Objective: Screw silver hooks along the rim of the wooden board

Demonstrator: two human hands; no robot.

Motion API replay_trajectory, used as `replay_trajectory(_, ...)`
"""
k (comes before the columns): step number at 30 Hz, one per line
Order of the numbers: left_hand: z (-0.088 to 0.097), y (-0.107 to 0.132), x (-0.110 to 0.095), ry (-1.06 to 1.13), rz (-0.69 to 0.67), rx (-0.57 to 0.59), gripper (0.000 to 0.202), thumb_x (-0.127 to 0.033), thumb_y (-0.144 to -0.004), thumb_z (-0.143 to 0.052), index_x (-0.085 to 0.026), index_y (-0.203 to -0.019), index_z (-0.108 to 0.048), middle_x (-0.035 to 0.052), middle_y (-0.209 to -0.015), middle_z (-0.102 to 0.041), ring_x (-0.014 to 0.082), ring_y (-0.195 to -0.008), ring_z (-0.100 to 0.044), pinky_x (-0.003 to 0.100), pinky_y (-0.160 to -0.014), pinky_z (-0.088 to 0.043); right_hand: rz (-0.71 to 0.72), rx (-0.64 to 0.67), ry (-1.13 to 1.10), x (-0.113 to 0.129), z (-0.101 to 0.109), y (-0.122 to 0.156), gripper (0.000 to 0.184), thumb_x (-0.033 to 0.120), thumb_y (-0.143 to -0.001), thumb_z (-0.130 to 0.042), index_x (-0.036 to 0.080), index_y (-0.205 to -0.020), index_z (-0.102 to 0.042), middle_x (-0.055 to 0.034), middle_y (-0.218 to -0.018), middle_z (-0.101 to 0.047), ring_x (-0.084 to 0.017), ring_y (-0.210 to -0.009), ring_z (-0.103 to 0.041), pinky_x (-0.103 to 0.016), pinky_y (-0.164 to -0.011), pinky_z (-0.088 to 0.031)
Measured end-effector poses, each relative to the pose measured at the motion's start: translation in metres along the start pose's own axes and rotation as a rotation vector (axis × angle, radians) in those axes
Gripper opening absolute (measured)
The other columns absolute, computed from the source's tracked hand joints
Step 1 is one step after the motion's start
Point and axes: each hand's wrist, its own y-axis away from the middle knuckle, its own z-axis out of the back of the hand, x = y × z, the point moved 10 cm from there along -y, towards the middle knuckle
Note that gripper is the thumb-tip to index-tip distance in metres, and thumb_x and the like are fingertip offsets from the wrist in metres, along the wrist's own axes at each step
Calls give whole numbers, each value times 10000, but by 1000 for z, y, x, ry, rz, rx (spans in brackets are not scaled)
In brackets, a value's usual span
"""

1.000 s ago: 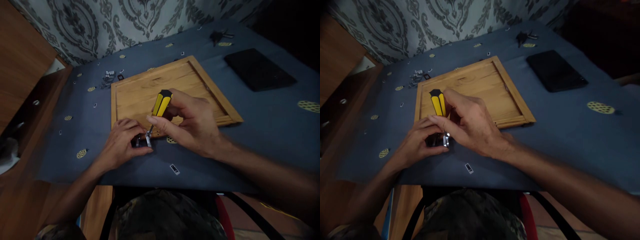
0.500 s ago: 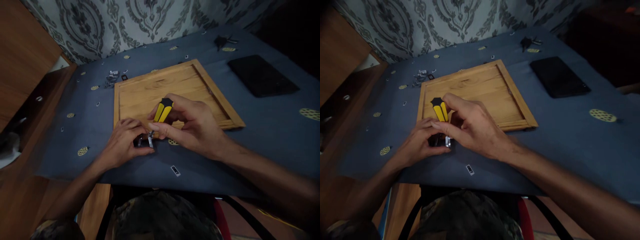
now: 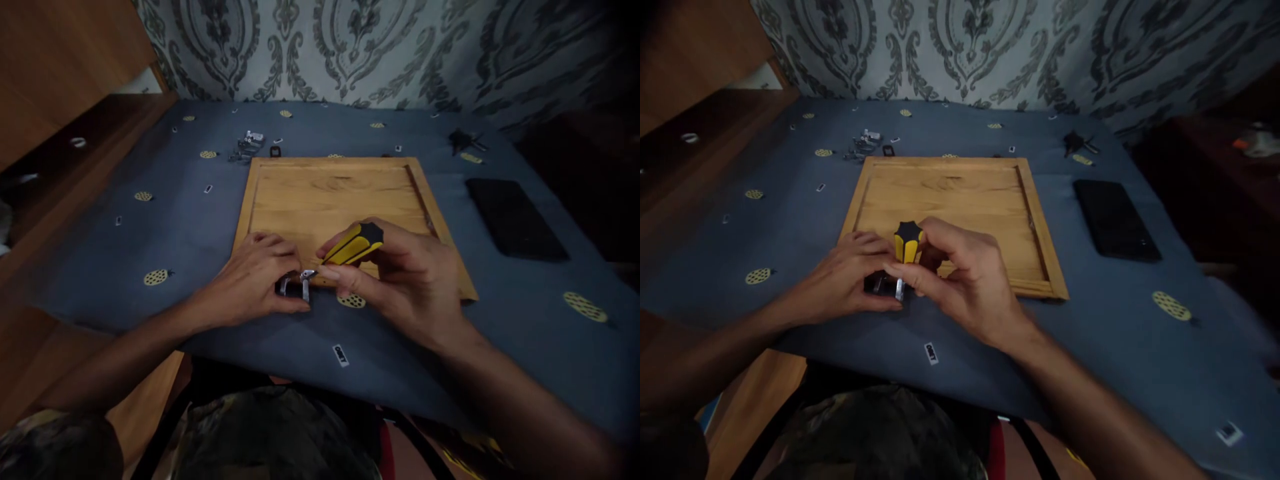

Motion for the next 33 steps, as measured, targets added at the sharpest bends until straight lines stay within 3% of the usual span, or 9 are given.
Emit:
replay_trajectory(3, 0, 0, 0, 9, -8, -14, 351, -500, -910, -933, -202, -1051, -813, 39, -1067, -755, 268, -1052, -678, 436, -1013, -463, 54, -95, 138, 3, 4, 2, 363, 503, -937, -896, 274, -792, -654, 19, -722, -678, -171, -630, -640, -342, -583, -501)
replay_trajectory(8, -1, 1, 0, 9, -25, -25, 350, -497, -914, -931, -214, -1081, -810, 40, -1087, -761, 267, -1063, -672, 418, -997, -445, 108, -147, 159, 4, 2, 7, 261, 356, -981, -852, 257, -815, -677, 23, -737, -695, -168, -640, -675, -329, -596, -542)
replay_trajectory(14, -1, -1, -2, 16, -28, 10, 289, -478, -937, -908, -230, -1045, -805, 23, -1036, -748, 268, -1071, -668, 405, -970, -415, 69, -409, 67, 12, 31, 18, 88, 261, -959, -871, 290, -963, -788, 21, -924, -803, -120, -564, -707, -290, -537, -609)
replay_trajectory(18, 0, -4, -3, 5, -26, 45, 308, -474, -914, -928, -230, -1053, -802, 27, -1053, -740, 276, -1083, -662, 410, -965, -405, 50, -357, 118, 14, 29, 16, 94, 233, -949, -874, 271, -947, -789, 6, -912, -793, -136, -597, -721, -304, -558, -642)
replay_trajectory(22, 0, -6, -5, 20, -28, 70, 299, -459, -909, -933, -246, -1077, -806, 19, -1039, -739, 275, -1056, -661, 426, -964, -403, 25, -291, 145, 9, 22, 16, 98, 336, -971, -868, 277, -965, -790, -17, -875, -798, -188, -667, -752, -360, -647, -679)
replay_trajectory(33, -3, -5, -3, 61, -13, 51, 303, -471, -922, -918, -253, -1092, -792, 24, -1059, -726, 292, -1098, -663, 477, -1049, -416, 9, -226, 176, 1, 17, 17, 183, 337, -992, -845, 297, -832, -768, -25, -926, -813, -213, -801, -788, -380, -743, -674)
